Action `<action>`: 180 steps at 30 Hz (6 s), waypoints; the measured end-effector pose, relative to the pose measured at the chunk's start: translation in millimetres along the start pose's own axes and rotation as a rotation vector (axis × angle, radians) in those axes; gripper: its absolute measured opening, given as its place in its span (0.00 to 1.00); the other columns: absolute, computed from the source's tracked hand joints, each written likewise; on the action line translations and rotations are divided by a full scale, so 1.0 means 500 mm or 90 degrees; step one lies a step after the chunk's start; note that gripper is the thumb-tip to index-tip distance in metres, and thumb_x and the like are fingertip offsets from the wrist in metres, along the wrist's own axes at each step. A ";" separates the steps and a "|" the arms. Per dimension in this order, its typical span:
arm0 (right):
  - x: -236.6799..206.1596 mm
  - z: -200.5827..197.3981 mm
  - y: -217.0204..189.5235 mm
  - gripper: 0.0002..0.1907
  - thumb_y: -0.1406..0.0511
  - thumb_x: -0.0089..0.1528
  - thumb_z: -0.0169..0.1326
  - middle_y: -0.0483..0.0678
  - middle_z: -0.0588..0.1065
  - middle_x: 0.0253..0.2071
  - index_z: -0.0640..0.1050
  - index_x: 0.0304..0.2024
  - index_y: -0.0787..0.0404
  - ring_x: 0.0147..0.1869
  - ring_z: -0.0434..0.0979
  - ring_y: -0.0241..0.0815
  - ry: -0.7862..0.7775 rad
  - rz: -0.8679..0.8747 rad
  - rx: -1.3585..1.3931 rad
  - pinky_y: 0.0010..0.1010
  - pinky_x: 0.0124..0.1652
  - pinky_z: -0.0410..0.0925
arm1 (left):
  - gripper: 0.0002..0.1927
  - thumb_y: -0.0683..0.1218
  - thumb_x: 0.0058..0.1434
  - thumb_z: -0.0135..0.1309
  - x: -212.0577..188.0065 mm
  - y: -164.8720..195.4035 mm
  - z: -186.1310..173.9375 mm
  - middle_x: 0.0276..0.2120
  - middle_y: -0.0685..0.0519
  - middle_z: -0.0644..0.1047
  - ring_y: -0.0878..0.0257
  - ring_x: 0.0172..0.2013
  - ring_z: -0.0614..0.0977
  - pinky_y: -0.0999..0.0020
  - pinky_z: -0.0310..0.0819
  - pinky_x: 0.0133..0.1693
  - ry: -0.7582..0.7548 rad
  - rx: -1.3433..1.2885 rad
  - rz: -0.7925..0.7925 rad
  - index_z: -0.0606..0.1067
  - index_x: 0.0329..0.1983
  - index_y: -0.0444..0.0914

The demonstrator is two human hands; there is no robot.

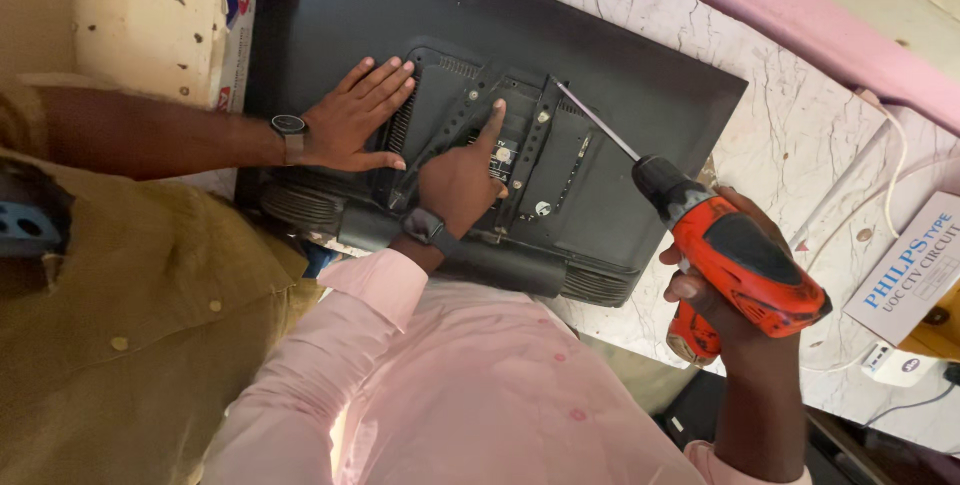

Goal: The person uses a cordless drill to fasten screws into the back of a television, securing a metal stand. They repeatedly pick up screws from a cardboard box and drive them into the TV's mounting points.

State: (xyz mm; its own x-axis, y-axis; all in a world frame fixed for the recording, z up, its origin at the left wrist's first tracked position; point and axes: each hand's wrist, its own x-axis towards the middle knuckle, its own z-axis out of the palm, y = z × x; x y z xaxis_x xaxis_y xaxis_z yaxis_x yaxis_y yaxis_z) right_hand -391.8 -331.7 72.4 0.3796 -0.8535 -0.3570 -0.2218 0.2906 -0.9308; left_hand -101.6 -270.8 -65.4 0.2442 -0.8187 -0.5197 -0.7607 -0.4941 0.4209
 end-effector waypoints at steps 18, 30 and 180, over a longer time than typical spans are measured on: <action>0.122 0.027 -0.028 0.46 0.76 0.50 0.64 0.53 0.77 0.53 0.65 0.72 0.63 0.50 0.81 0.44 -0.102 0.059 -0.038 0.35 0.43 0.76 | 0.48 0.51 0.53 0.66 0.070 0.004 0.028 0.29 0.53 0.83 0.53 0.29 0.84 0.56 0.77 0.28 0.034 0.022 0.026 0.57 0.75 0.42; 0.195 0.020 -0.034 0.47 0.76 0.49 0.64 0.53 0.77 0.52 0.65 0.72 0.64 0.51 0.81 0.44 -0.087 0.089 -0.084 0.35 0.46 0.75 | 0.58 0.56 0.49 0.70 0.134 0.026 -0.012 0.22 0.50 0.80 0.55 0.22 0.83 0.62 0.75 0.23 0.047 0.049 0.023 0.51 0.76 0.37; 0.283 0.175 -0.175 0.39 0.70 0.53 0.67 0.42 0.74 0.32 0.70 0.67 0.58 0.32 0.74 0.31 -0.288 0.063 -0.392 0.25 0.28 0.69 | 0.53 0.57 0.55 0.65 0.093 -0.058 0.039 0.25 0.51 0.81 0.56 0.24 0.84 0.61 0.75 0.27 0.064 -0.155 -0.003 0.49 0.77 0.45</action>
State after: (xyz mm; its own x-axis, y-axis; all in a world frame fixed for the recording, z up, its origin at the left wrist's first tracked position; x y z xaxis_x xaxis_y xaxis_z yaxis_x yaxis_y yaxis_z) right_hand -240.3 -439.9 96.7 0.6330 -0.5381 -0.5566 -0.6831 -0.0499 -0.7286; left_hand -80.1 -289.0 -116.1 0.3154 -0.8351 -0.4507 -0.5953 -0.5440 0.5913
